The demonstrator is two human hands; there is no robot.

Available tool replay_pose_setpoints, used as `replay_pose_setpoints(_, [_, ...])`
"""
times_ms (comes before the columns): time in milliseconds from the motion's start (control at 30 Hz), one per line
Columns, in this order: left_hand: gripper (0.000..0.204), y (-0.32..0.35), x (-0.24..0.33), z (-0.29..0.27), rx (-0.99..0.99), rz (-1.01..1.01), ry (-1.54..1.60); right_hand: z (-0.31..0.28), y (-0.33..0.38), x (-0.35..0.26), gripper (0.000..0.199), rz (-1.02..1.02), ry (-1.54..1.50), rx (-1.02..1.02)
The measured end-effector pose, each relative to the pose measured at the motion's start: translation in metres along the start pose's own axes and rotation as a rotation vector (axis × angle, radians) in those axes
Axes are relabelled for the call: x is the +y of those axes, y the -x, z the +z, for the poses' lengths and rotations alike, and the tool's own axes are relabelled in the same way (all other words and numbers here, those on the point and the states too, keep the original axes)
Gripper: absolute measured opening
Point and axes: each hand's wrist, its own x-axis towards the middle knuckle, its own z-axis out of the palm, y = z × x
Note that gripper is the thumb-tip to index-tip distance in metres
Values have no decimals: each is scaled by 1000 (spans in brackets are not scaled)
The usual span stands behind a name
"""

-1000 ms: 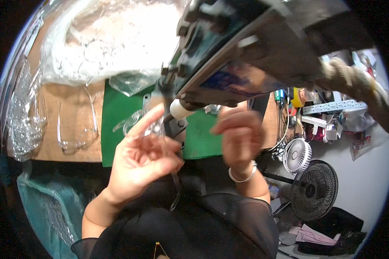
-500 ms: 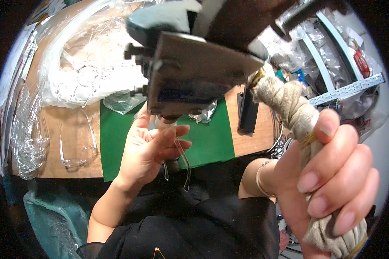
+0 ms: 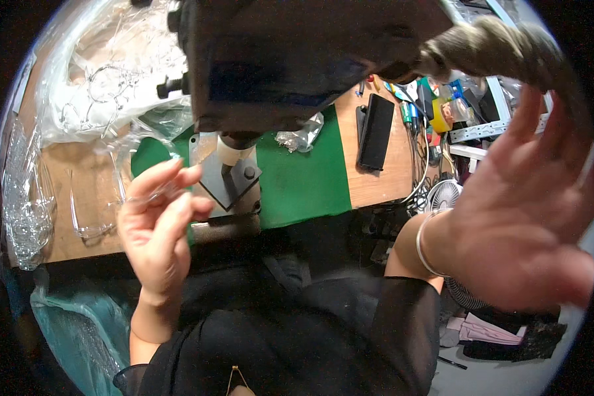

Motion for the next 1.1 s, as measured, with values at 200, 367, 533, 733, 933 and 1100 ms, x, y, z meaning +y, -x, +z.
replay_pose_setpoints(200, [31,1,3,-23,-129,164,-62,-24,188,114,18,737,673,-620])
replay_pose_setpoints(367, [24,-4,-1,-24,-171,94,140,-16,219,140,32,458,1079,-804])
replay_pose_setpoints(533, [61,5,14,-27,21,-189,173,-22,228,117,34,491,997,-765])
replay_pose_setpoints(733, [38,3,8,-22,-98,-159,249,-33,222,138,12,847,777,-366])
replay_pose_setpoints(933, [23,2,20,-44,-156,-293,357,-36,245,151,13,748,783,-306])
replay_pose_setpoints(1100, [42,4,10,-43,12,-232,330,-30,245,152,7,775,821,-310])
